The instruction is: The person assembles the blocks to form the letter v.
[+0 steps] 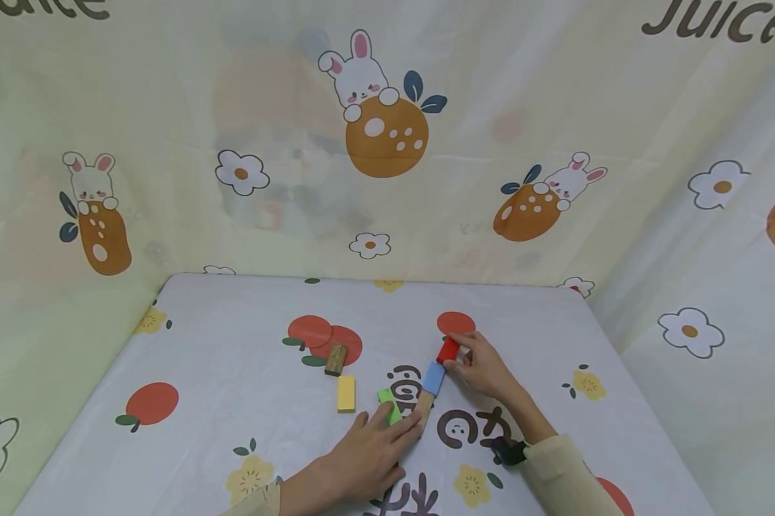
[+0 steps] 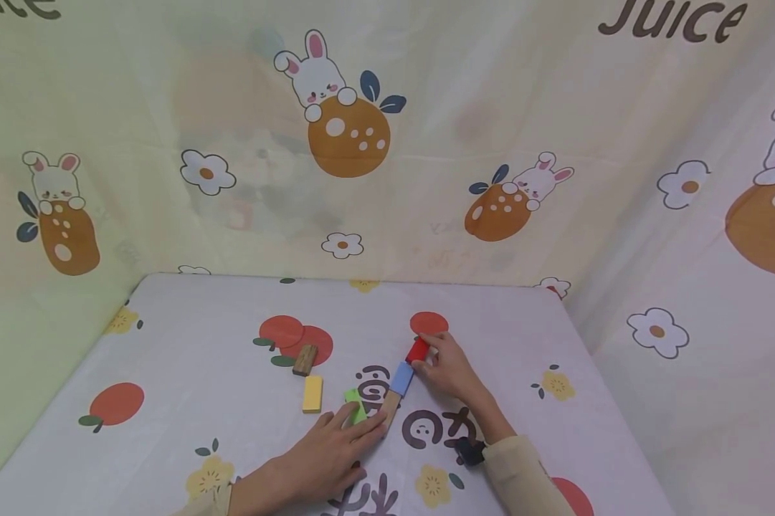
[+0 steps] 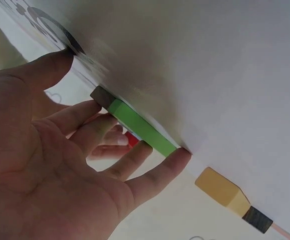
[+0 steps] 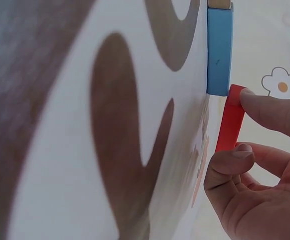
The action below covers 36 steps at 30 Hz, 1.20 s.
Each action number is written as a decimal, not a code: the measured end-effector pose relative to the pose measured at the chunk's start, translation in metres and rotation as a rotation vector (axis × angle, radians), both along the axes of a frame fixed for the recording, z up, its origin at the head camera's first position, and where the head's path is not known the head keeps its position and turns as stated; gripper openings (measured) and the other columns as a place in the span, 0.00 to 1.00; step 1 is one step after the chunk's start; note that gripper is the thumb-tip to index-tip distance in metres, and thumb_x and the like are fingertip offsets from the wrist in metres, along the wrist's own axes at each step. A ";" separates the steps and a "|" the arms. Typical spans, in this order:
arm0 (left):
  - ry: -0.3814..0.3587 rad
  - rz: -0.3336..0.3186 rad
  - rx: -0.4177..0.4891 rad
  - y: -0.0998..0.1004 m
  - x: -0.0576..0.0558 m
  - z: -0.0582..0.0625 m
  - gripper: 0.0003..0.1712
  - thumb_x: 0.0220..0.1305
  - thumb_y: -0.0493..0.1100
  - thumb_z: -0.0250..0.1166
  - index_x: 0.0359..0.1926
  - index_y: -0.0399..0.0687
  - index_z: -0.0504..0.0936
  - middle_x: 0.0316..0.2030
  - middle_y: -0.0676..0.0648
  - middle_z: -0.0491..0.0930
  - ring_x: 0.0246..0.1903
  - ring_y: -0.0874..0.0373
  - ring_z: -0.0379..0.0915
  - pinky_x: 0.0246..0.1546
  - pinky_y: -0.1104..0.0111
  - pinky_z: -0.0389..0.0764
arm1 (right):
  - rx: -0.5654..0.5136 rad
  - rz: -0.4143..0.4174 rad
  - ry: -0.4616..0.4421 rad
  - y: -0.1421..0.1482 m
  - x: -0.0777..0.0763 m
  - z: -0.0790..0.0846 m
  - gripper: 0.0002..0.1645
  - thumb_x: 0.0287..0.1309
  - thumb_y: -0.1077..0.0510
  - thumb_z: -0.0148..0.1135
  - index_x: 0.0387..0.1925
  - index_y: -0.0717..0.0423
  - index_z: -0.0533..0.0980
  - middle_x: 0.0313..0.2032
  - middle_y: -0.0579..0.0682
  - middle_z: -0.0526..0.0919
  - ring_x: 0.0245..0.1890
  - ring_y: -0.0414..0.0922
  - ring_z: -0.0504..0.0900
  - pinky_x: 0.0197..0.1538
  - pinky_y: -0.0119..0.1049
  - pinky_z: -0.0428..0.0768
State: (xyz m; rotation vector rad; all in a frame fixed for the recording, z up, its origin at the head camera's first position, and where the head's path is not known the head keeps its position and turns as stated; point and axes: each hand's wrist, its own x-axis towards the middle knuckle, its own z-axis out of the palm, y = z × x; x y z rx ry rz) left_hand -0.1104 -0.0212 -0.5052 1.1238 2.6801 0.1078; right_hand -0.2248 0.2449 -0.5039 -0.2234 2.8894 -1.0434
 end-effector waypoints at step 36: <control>-0.032 0.009 0.005 0.001 -0.001 0.002 0.43 0.73 0.62 0.64 0.83 0.70 0.58 0.84 0.64 0.55 0.79 0.44 0.58 0.70 0.40 0.76 | 0.089 0.048 -0.028 -0.006 -0.007 -0.002 0.38 0.64 0.59 0.73 0.72 0.65 0.73 0.65 0.65 0.75 0.37 0.44 0.74 0.39 0.31 0.75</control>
